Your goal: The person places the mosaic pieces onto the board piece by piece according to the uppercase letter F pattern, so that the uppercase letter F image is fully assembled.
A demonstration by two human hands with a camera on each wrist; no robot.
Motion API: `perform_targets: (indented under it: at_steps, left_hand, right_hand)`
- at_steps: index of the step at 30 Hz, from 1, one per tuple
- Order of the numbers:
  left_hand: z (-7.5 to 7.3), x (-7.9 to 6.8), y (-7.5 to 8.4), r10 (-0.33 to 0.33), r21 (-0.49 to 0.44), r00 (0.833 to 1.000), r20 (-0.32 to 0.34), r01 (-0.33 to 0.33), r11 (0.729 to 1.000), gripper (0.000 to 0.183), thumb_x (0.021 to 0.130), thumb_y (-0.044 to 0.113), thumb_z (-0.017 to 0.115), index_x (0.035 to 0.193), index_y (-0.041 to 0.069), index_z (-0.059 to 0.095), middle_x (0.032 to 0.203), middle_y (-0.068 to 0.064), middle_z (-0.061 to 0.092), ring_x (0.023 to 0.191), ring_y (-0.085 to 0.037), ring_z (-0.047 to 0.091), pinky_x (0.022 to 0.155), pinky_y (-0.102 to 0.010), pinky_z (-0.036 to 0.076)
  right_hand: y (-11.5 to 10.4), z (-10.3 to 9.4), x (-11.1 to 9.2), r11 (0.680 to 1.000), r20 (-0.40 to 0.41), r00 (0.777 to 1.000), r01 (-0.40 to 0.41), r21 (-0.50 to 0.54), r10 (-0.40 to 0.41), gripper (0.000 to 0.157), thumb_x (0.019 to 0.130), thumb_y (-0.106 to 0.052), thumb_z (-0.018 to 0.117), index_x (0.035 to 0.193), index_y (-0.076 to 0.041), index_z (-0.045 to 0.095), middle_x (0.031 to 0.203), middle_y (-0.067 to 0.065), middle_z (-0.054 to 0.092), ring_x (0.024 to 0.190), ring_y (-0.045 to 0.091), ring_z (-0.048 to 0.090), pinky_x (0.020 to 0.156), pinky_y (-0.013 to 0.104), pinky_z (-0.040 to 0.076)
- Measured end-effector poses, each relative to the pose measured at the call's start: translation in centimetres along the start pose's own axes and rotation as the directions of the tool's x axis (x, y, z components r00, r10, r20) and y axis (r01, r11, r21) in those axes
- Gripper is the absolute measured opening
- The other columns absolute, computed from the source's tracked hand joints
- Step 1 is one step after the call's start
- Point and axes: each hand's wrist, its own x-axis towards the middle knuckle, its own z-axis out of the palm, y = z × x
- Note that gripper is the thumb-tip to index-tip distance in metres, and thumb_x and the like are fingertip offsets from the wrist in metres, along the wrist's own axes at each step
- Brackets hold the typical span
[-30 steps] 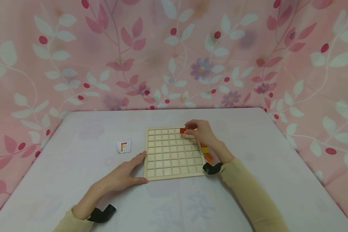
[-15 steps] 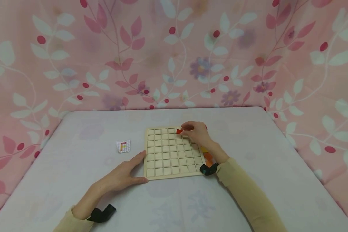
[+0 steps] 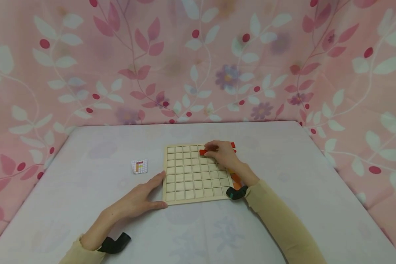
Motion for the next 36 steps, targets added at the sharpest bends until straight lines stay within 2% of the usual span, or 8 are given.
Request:
perform_targets:
  at_steps: [10, 22, 36]
  left_hand:
    - [-0.05, -0.02, 0.05, 0.001, -0.004, 1.000, 0.002, -0.001, 1.000, 0.101, 0.084, 0.046, 0.078, 0.160, 0.014, 0.022, 0.165, -0.010, 0.025, 0.151, -0.032, 0.025, 0.118, -0.055, 0.027]
    - [-0.04, -0.03, 0.11, 0.000, -0.005, 1.000, 0.003, 0.000, 1.000, 0.101, 0.083, 0.046, 0.079, 0.161, 0.014, 0.021, 0.165, -0.009, 0.025, 0.151, -0.032, 0.024, 0.119, -0.055, 0.027]
    - [-0.04, -0.07, 0.02, 0.003, -0.008, 1.000, 0.005, -0.003, 1.000, 0.102, 0.083, 0.047, 0.078, 0.161, 0.014, 0.021, 0.165, -0.008, 0.025, 0.151, -0.031, 0.024, 0.118, -0.055, 0.027]
  right_hand:
    - [0.16, 0.13, 0.07, 0.999, -0.002, 1.000, 0.016, -0.046, -0.016, 0.031, 0.084, -0.018, 0.081, 0.112, -0.006, 0.076, 0.105, 0.006, 0.076, 0.103, 0.022, 0.070, 0.091, 0.036, 0.056]
    - [0.10, 0.18, -0.04, 0.999, -0.012, 1.000, 0.028, -0.031, -0.028, 0.028, 0.084, -0.016, 0.081, 0.110, -0.008, 0.077, 0.106, 0.007, 0.076, 0.103, 0.022, 0.071, 0.091, 0.036, 0.057]
    - [0.11, 0.22, -0.01, 1.000, 0.003, 1.000, 0.003, 0.004, -0.003, 0.024, 0.087, -0.018, 0.080, 0.109, -0.010, 0.077, 0.109, 0.004, 0.076, 0.103, 0.020, 0.070, 0.091, 0.034, 0.056]
